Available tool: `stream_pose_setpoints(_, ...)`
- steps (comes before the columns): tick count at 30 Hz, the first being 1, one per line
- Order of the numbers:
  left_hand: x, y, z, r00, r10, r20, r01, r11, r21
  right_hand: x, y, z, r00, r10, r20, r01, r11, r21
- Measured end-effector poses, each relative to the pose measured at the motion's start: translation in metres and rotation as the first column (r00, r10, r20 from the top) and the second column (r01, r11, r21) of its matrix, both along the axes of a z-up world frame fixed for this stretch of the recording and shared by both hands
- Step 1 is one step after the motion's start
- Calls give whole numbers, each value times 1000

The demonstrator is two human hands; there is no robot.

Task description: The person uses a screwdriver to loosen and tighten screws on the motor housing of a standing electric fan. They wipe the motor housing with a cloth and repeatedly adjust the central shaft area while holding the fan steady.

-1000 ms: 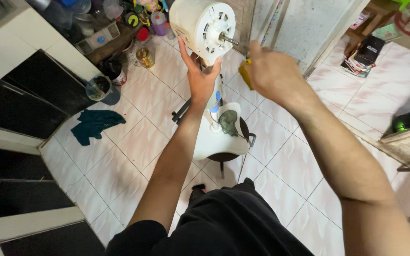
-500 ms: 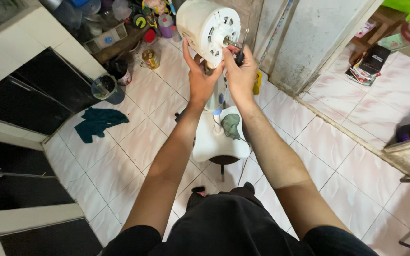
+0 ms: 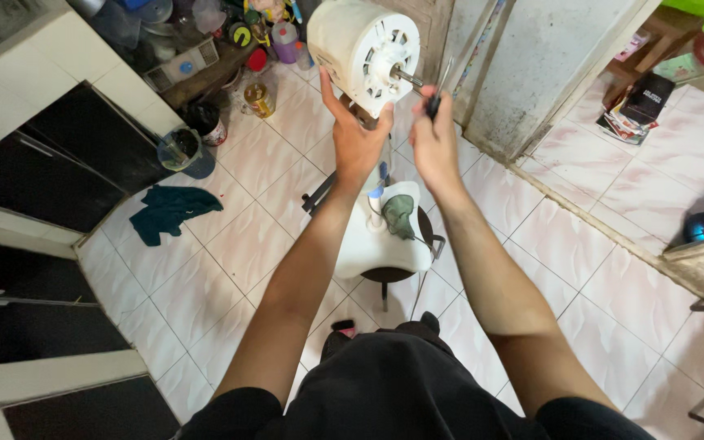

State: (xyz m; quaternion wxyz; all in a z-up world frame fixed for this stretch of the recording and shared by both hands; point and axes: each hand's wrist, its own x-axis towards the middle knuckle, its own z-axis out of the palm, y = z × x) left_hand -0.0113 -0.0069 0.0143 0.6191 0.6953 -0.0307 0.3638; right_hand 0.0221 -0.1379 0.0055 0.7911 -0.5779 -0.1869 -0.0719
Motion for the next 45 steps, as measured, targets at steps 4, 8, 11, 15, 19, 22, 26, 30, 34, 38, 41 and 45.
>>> stream_pose_setpoints(4,-2,-2,11,998,54,-38,-52,998,42,-30,-40,5,961,39,273,113,847,-520)
stream_pose_setpoints(8,-2,-1,17,997,60,-52,-59,998,11,-40,-47,22,886,6,464,302,752,-586)
stream_pose_setpoints(11,-2,-3,19,992,68,-111,-69,998,-7,-40,-44,33,868,-16,497,347,736,-582)
stream_pose_setpoints(15,-2,-3,19,994,70,-89,-71,997,-4,-38,-42,39,859,-8,512,357,726,-588)
stream_pose_setpoints(19,-2,-2,18,995,53,-86,-55,998,-15,-39,-43,40,828,-16,561,394,729,-560)
stream_pose_setpoints(22,-1,-2,15,994,56,-91,-57,998,-14,-41,-43,45,826,-3,564,391,724,-568)
stream_pose_setpoints(26,1,0,13,996,57,-62,-57,998,-3,-42,-43,57,889,-2,457,334,685,-647)
stream_pose_setpoints(30,0,1,11,997,50,-51,-50,999,-1,-44,-47,72,966,-11,257,213,594,-775)
stream_pose_setpoints(34,-2,2,9,999,25,-48,-25,1000,-11,-39,-49,96,932,124,340,247,469,-848)
stream_pose_setpoints(38,-4,6,9,999,27,-37,-26,1000,15,-16,-52,127,911,331,247,126,348,-929)
stream_pose_setpoints(41,-4,8,10,999,14,-29,-13,1000,18,-20,-51,120,845,342,412,387,140,-911)
stream_pose_setpoints(45,-5,9,12,997,27,-67,-25,999,23,-33,-45,90,582,427,693,770,-13,-638)
